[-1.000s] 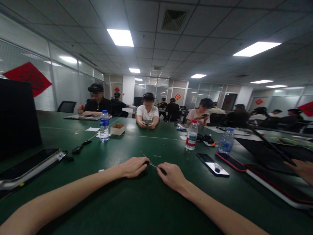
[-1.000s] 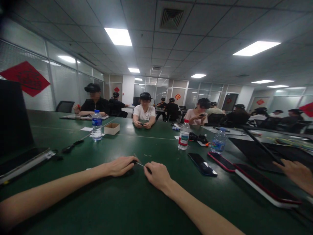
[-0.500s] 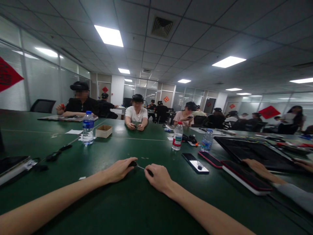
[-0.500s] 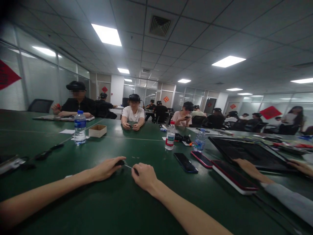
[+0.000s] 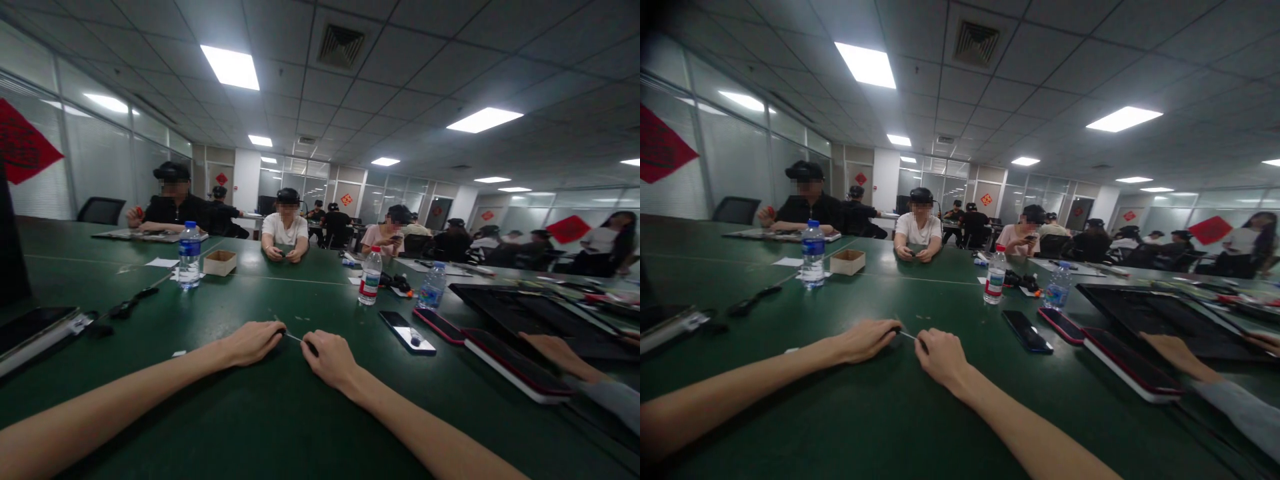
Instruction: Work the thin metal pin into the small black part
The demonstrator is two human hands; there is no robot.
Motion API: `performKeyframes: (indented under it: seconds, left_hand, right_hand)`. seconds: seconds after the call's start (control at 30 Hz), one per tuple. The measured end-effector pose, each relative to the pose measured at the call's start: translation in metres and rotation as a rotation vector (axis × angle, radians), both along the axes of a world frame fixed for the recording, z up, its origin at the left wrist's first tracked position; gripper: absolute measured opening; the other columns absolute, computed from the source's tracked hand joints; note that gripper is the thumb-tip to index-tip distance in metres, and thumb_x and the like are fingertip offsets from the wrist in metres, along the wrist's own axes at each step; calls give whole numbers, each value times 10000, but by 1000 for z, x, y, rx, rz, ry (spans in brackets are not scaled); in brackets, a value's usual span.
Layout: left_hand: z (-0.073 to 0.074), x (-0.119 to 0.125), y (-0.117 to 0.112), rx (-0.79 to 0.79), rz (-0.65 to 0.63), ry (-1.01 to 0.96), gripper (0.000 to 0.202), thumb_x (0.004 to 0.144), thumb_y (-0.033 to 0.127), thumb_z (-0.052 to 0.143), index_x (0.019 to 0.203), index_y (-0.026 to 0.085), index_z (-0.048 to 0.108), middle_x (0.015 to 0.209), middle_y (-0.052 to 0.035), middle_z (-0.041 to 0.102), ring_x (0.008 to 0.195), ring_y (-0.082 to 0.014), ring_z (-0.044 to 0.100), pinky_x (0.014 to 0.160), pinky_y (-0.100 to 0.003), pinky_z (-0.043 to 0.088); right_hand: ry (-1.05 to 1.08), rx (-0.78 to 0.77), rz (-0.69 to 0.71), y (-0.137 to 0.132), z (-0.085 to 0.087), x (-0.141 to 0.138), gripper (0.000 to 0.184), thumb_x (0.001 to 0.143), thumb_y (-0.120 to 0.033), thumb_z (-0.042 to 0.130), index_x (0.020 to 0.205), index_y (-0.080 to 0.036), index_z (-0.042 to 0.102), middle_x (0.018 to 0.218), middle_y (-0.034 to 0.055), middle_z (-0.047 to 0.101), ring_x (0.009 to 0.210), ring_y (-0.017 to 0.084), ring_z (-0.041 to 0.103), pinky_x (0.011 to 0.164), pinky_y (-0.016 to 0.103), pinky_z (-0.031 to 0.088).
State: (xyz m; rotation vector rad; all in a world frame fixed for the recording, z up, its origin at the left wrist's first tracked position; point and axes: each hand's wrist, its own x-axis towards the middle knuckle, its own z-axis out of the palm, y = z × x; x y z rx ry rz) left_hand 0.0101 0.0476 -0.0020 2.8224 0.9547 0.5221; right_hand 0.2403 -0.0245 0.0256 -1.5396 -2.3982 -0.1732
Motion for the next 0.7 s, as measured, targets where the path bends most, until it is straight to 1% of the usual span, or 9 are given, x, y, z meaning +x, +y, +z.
performKeyframes:
  seconds: [0.13,0.27,0.47,0.7]
  left_hand:
    - [4,-2,-2,29,-48,19,422,971,410,292,1315,196,410,1221,-100,588,1062,-236,601,919,-358,474]
    - [6,-3,-3,34,-65,5,469,963,449,314,1349,193,393,1251,-106,574,1066,-236,600,921,-360,475]
    - [5,-3,-2,26,-56,-10,464,974,428,267,1350,192,403,1241,-106,580,1057,-240,602,922,-378,474]
    - [6,-3,-3,15,-69,-19,451,972,423,281,1336,194,418,1234,-103,584,1033,-232,608,912,-367,479]
  right_hand:
    - [-29,-11,-1,1,1,0,344,966,-386,362,1011,-218,658,941,56,672,786,155,620,689,240,453]
    - [-8,-22,12,2,2,0,339,971,-379,370,1013,-207,658,925,49,673,761,140,619,681,228,463]
    - [13,16,74,4,0,3,339,966,-368,377,1001,-204,672,890,46,672,735,145,612,670,240,457]
    - [36,8,144,7,-2,7,353,971,-362,370,1018,-197,679,866,45,672,730,138,607,684,241,449]
